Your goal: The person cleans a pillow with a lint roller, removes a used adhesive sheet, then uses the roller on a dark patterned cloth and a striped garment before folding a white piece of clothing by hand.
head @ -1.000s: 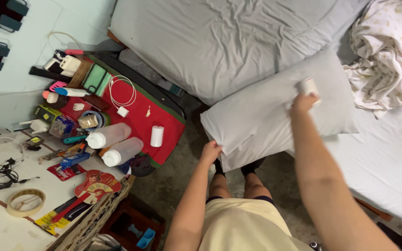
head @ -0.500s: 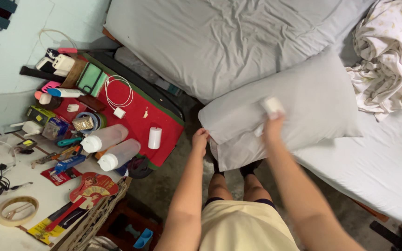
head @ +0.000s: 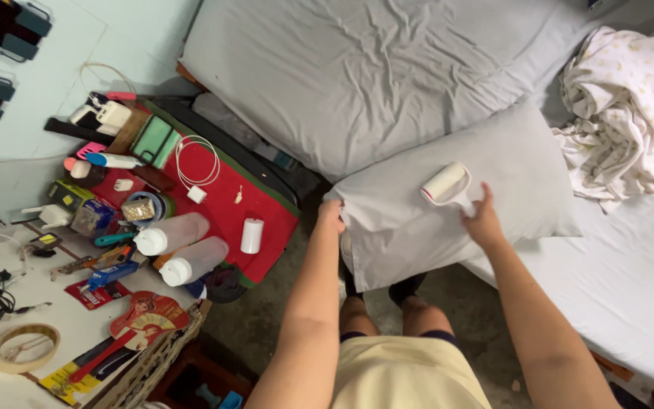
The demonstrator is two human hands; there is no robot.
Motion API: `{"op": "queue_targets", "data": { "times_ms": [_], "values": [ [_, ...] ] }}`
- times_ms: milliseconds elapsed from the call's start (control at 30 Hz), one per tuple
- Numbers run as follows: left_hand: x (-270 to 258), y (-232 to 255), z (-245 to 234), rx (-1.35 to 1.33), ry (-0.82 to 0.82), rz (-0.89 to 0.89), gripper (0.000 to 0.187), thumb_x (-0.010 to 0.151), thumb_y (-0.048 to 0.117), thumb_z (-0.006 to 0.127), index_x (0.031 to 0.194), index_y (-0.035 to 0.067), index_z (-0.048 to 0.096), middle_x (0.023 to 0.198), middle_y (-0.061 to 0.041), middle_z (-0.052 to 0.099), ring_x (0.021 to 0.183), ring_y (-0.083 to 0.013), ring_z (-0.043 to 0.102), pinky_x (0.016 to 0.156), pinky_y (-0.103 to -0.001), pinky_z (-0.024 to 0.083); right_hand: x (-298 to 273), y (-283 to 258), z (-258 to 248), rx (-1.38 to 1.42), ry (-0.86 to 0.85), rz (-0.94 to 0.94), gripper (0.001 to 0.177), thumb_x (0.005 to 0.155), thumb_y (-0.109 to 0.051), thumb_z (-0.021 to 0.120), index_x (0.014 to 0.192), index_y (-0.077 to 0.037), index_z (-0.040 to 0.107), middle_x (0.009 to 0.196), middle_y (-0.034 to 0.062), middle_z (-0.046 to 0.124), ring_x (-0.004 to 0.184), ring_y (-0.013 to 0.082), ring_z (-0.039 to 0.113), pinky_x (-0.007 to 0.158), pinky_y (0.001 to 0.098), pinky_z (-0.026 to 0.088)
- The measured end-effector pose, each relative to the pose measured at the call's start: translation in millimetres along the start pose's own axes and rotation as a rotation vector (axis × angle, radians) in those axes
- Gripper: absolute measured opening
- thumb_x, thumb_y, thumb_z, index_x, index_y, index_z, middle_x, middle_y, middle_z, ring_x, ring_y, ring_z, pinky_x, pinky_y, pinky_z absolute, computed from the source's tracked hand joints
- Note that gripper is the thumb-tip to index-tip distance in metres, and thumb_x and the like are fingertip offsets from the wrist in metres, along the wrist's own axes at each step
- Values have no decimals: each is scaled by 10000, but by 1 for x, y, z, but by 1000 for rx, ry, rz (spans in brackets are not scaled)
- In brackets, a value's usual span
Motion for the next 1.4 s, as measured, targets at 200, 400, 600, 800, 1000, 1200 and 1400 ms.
{"op": "queue_targets", "data": {
  "times_ms": [200, 400, 600, 800, 1000, 1200, 1400],
  "values": [
    [-58, -36, -24, 1130, 18, 1228, 310, 887, 70, 571, 1177, -40, 580, 1134, -321, 637, 1048, -502, 610, 872, -524, 506, 14, 63, -80, -726, -135, 126, 431, 815, -75, 667, 1203, -223, 784, 1097, 137, 778, 1045, 316, 725, 921, 478, 524],
    [-134, -73, -9, 1398, 65, 950, 185, 943, 159, 565, 1071, 27, 590, 1022, -265, 681, 971, -475, 634, 808, -572, 494, 67, -46, 25, -287, -227, -729, 388, 644, -218, 707, 1019, -167, 795, 1044, 125, 775, 978, 359, 700, 931, 497, 502],
    [-160, -78, -18, 1418, 174, 1074, 128, 969, 165, 554, 981, 39, 574, 953, -256, 676, 900, -479, 633, 744, -573, 487, 112, -54, 52, -762, -536, -594, 245, 916, -282, 569, 1001, -208, 787, 1040, 112, 766, 1018, 320, 718, 927, 502, 525],
    [-173, -79, 8, 1421, 371, 933, 93, 952, 128, 527, 985, 49, 563, 912, -262, 678, 853, -482, 635, 722, -586, 472, 217, 29, -25, -823, -415, -402, 244, 901, -258, 575, 1002, -183, 785, 1022, 131, 765, 991, 338, 720, 874, 513, 532],
    [-128, -100, 102, 1662, 291, 817, 135, 914, 168, 555, 974, 47, 564, 893, -251, 695, 834, -458, 660, 742, -595, 479, 147, -39, 64, -490, -559, -861, 245, 885, -234, 582, 1003, -158, 783, 1004, 150, 763, 964, 356, 722, 822, 525, 538],
    [-99, -117, 127, 1781, 382, 907, 167, 911, 122, 507, 1013, 27, 599, 950, -223, 719, 873, -427, 683, 795, -549, 526, 237, 95, -60, -639, -440, -455, 247, 869, -210, 588, 1004, -133, 781, 986, 169, 762, 937, 374, 724, 769, 537, 544],
    [-63, -168, 194, 2227, 629, 314, 561, 945, 264, 441, 1454, 33, 391, 1625, -243, 285, 1462, -471, 289, 1078, -757, 211, 199, 239, -151, -451, -367, -153, 363, 846, -290, 664, 1109, -45, 718, 956, 225, 742, 903, 395, 726, 805, 511, 555]
  ]
}}
Point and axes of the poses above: each hand's wrist, its own x-axis towards the middle knuckle, its own z-axis out of the palm, y = z × x, the point moved 1 cm from there along x, towards the middle knuckle
